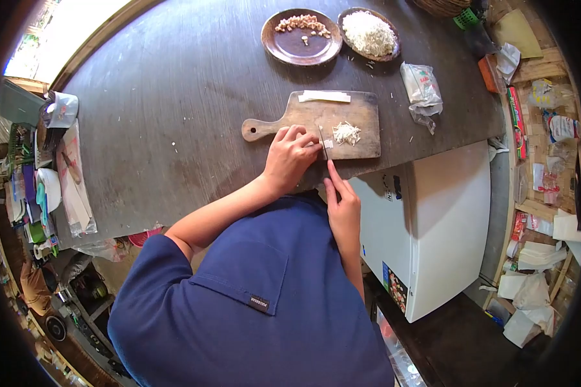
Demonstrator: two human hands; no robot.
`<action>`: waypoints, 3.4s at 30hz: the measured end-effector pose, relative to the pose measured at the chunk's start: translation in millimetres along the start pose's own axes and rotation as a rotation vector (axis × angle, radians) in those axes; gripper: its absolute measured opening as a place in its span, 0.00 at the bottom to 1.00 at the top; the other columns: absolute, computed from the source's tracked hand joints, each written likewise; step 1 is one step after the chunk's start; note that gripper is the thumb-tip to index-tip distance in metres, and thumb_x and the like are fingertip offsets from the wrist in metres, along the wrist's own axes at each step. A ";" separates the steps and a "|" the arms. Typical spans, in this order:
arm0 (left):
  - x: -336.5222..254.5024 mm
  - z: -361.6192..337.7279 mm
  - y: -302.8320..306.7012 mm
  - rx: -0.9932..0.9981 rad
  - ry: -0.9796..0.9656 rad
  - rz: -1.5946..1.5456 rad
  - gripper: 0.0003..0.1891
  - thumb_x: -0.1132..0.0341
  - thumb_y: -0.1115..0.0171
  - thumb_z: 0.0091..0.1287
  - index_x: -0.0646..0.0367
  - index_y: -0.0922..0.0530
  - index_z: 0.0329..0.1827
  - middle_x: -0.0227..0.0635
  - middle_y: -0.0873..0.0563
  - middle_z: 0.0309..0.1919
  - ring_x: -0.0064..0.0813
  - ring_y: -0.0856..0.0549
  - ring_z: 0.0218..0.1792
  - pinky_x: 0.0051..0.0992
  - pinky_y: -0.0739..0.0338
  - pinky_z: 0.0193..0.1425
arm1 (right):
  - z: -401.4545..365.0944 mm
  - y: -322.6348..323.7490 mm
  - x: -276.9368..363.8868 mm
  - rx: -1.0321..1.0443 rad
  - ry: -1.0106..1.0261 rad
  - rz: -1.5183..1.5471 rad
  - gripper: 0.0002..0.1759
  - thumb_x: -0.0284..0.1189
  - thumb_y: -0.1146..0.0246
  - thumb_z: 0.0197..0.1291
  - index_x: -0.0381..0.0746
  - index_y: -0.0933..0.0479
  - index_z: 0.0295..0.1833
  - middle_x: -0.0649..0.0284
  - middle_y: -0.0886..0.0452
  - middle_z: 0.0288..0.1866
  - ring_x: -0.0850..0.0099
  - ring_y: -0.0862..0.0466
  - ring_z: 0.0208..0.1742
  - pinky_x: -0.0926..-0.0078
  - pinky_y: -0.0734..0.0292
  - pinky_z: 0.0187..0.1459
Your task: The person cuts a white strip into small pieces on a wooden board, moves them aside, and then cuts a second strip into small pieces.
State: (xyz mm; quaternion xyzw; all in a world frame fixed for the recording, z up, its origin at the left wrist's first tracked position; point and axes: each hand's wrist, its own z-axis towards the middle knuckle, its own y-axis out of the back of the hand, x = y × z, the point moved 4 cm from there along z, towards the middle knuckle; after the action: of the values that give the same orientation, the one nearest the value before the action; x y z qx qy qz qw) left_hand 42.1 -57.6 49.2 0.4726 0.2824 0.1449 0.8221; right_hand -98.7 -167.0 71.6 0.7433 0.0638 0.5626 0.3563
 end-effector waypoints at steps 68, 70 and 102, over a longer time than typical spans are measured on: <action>6.9 -7.6 -0.3 -0.136 0.061 -0.076 0.08 0.62 0.23 0.60 0.42 0.07 0.42 0.17 0.12 0.46 0.31 0.17 0.56 0.37 0.27 0.60 | 1.1 -8.6 -6.0 -0.011 -0.035 0.076 0.25 0.32 0.34 0.78 0.56 0.20 0.77 0.52 0.20 0.36 0.55 0.17 0.34 0.59 0.20 0.44; 7.7 -9.0 -1.5 -0.132 0.069 -0.084 0.07 0.62 0.23 0.60 0.42 0.07 0.42 0.18 0.13 0.46 0.31 0.17 0.56 0.37 0.27 0.60 | 0.1 -4.5 0.0 -0.009 -0.029 0.068 0.25 0.31 0.34 0.78 0.56 0.20 0.77 0.52 0.20 0.36 0.55 0.18 0.34 0.59 0.20 0.44; 13.6 -13.4 -3.8 -0.151 0.169 -0.189 0.05 0.61 0.21 0.60 0.43 0.05 0.38 0.21 0.12 0.42 0.32 0.17 0.54 0.37 0.27 0.59 | -12.3 0.1 -2.2 -0.011 -0.024 0.119 0.25 0.30 0.34 0.79 0.53 0.20 0.78 0.53 0.23 0.34 0.63 0.24 0.31 0.64 0.23 0.42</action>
State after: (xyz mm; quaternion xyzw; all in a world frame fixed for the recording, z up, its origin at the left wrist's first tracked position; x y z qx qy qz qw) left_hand 44.8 -43.4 36.2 0.3668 0.3822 0.1268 0.8386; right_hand -110.4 -162.5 71.3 0.7507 0.0122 0.5739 0.3270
